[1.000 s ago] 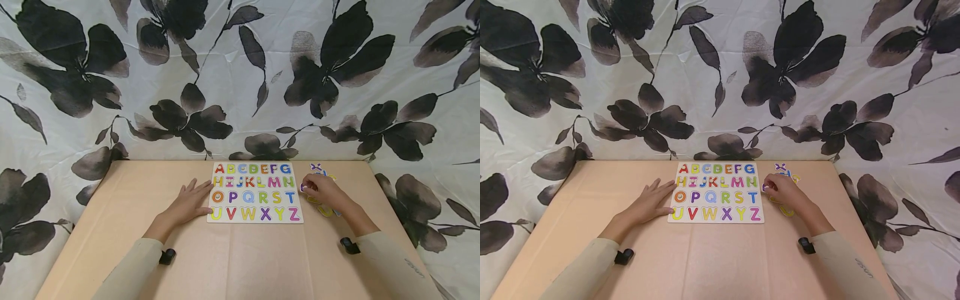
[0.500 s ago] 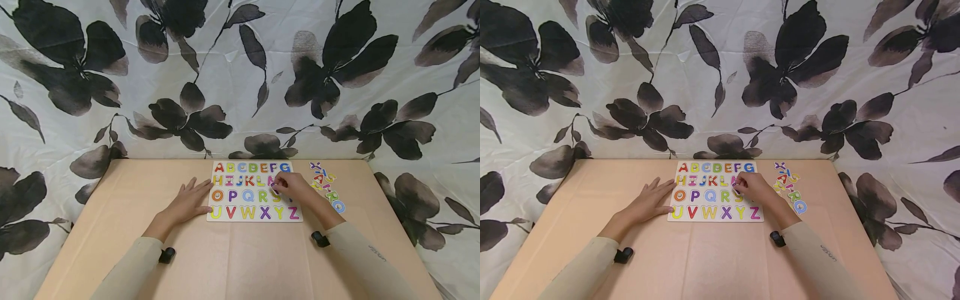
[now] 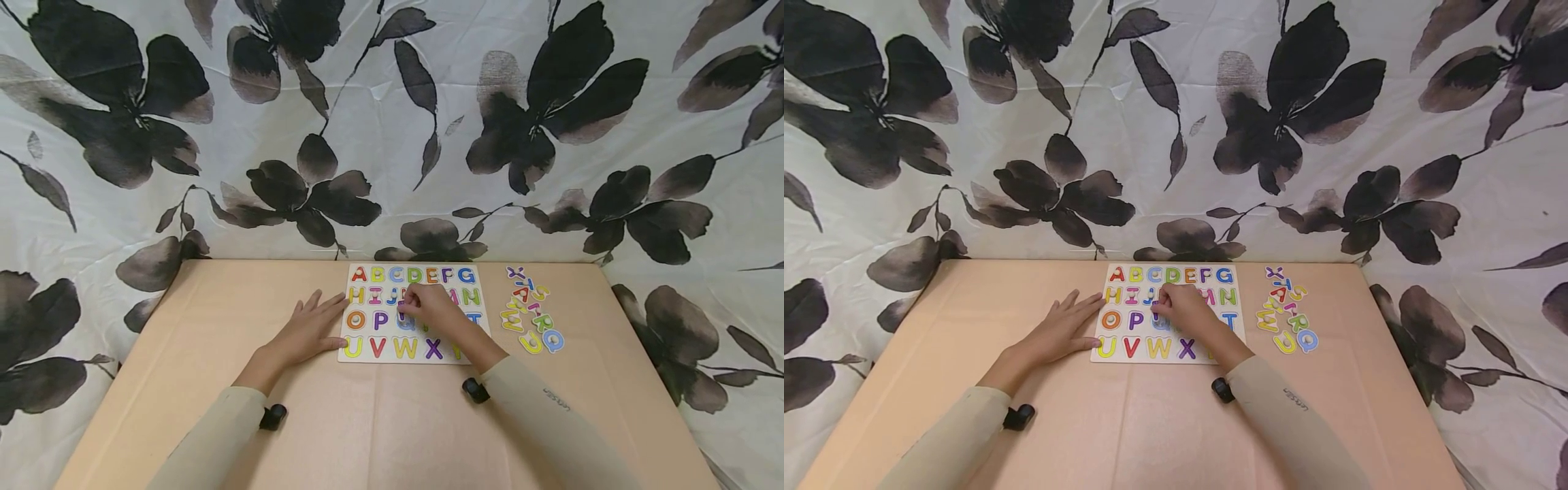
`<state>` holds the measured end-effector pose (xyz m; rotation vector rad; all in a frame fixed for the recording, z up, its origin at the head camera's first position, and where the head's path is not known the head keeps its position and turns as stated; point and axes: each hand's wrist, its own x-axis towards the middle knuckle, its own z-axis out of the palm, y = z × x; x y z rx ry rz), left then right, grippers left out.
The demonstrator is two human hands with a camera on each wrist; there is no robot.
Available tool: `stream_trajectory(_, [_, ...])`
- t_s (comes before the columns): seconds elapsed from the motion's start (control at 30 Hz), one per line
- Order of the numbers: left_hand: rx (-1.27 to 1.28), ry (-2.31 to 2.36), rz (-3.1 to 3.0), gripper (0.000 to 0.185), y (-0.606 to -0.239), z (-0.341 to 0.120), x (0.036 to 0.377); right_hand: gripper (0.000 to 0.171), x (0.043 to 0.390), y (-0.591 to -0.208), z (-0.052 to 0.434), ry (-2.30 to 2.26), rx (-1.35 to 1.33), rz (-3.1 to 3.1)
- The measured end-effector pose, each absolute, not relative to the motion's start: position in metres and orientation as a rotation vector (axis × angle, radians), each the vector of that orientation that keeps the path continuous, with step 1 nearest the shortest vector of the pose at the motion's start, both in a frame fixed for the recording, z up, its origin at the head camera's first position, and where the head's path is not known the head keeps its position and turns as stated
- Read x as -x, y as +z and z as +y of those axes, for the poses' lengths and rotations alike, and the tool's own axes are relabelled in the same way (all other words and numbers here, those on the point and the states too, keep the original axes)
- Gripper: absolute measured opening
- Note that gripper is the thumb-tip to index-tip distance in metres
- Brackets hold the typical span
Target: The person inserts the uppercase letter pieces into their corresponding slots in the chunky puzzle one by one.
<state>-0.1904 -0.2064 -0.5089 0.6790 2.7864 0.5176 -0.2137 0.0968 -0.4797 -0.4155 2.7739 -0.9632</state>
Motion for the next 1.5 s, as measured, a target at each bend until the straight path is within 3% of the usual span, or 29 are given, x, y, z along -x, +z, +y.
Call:
stream_trajectory(0.7, [-0.701, 0.506, 2.789, 0.091, -0.507, -0.208, 0.189, 0.033, 0.209, -0.498, 0.040, -0.786, 0.429, 2.833])
stream_trajectory(1.17, [-0.694, 0.516, 2.778, 0.092, -0.504, -0.208, 0.187, 0.022, 0.209, -0.493, 0.036, -0.726, 0.474, 2.790])
stream_trajectory(1.5, [-0.695, 0.524, 2.774, 0.092, -0.504, -0.207, 0.190, 0.014, 0.203, -0.479, 0.061, -0.854, 0.507, 2.745])
